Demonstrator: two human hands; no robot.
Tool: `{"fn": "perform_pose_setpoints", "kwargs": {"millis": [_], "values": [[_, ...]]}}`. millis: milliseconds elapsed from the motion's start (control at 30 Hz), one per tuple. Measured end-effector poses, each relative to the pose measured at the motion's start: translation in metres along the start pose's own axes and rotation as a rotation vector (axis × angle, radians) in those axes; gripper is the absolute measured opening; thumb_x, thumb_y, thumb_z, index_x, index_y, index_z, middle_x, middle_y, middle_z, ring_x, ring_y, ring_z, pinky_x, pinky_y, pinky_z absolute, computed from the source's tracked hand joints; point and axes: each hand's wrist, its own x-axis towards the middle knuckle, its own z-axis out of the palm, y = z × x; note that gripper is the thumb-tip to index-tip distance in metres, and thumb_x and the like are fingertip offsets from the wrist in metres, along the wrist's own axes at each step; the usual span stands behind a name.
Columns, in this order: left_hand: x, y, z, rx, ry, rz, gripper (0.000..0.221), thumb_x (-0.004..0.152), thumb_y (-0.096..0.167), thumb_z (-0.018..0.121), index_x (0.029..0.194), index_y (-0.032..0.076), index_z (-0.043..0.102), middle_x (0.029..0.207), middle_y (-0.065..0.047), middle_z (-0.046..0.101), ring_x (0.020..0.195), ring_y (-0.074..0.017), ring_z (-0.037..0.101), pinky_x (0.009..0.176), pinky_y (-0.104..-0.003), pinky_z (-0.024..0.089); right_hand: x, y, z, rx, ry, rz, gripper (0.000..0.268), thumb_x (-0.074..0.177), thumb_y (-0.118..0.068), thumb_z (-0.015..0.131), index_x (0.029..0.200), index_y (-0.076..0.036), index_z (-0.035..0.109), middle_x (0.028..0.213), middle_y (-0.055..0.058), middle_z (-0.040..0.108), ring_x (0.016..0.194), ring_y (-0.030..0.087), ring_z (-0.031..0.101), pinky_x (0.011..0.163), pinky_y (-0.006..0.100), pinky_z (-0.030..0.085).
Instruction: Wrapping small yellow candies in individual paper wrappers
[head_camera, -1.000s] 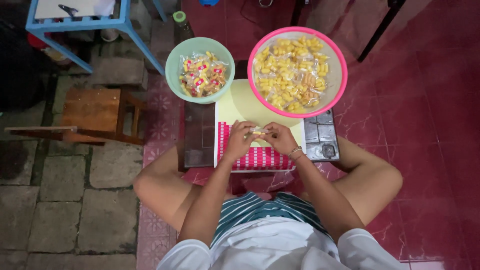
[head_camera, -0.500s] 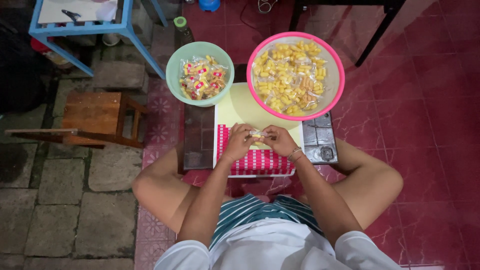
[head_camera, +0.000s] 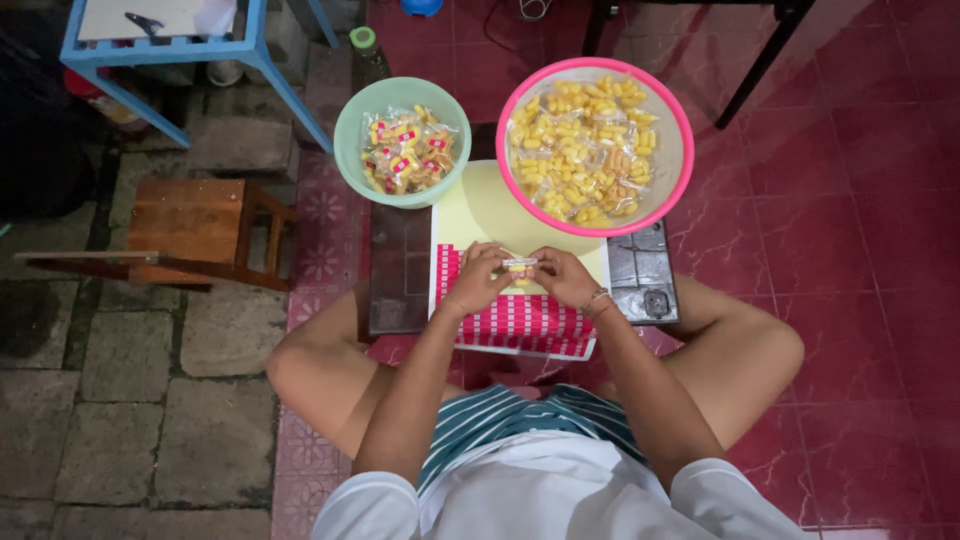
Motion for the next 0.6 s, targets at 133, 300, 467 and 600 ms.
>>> {"fn": "perform_pose_setpoints", "kwargs": {"millis": [133, 300, 467, 600], "values": [[0.002, -0.011, 0.003, -0.008, -0.021, 0.000, 0.023, 0.095, 0.039, 0.072, 0.092, 0.015, 0.071, 0.121, 0.002, 0.069, 0.137, -0.0236, 0.045, 0.126, -0.050, 0.012, 0.001, 0.008, -0.001, 0.013, -0.007, 0.017, 0.024, 0.095, -0.006, 0.071, 0.118, -0.003, 0.064, 0.091, 0.004, 0.071, 0.079, 0.012, 0.062, 0.077, 0.027, 0.052], [0.003, -0.012, 0.003, -0.019, -0.026, 0.020, 0.020, 0.094, 0.035, 0.072, 0.094, 0.015, 0.070, 0.124, 0.003, 0.069, 0.139, -0.0230, 0.044, 0.126, -0.050, 0.011, 0.005, 0.017, -0.003, 0.015, -0.008, -0.004, 0.025, 0.095, -0.006, 0.072, 0.119, -0.003, 0.064, 0.093, 0.007, 0.074, 0.078, 0.011, 0.061, 0.077, 0.027, 0.052], [0.003, -0.020, 0.007, -0.010, -0.037, 0.036, 0.017, 0.094, 0.033, 0.070, 0.095, 0.015, 0.069, 0.125, 0.000, 0.068, 0.141, -0.0243, 0.043, 0.126, -0.051, 0.010, 0.011, 0.031, -0.005, 0.016, -0.014, -0.036, 0.026, 0.096, -0.004, 0.070, 0.120, -0.003, 0.063, 0.095, 0.006, 0.072, 0.080, 0.011, 0.062, 0.078, 0.026, 0.051], [0.003, -0.013, 0.002, -0.021, -0.043, 0.026, 0.018, 0.093, 0.033, 0.069, 0.096, 0.015, 0.070, 0.126, 0.000, 0.068, 0.141, -0.0238, 0.043, 0.126, -0.050, 0.009, 0.004, 0.017, -0.004, 0.028, -0.017, -0.050, 0.023, 0.098, -0.006, 0.069, 0.120, -0.004, 0.063, 0.092, 0.005, 0.072, 0.075, 0.009, 0.060, 0.072, 0.023, 0.050]]}}
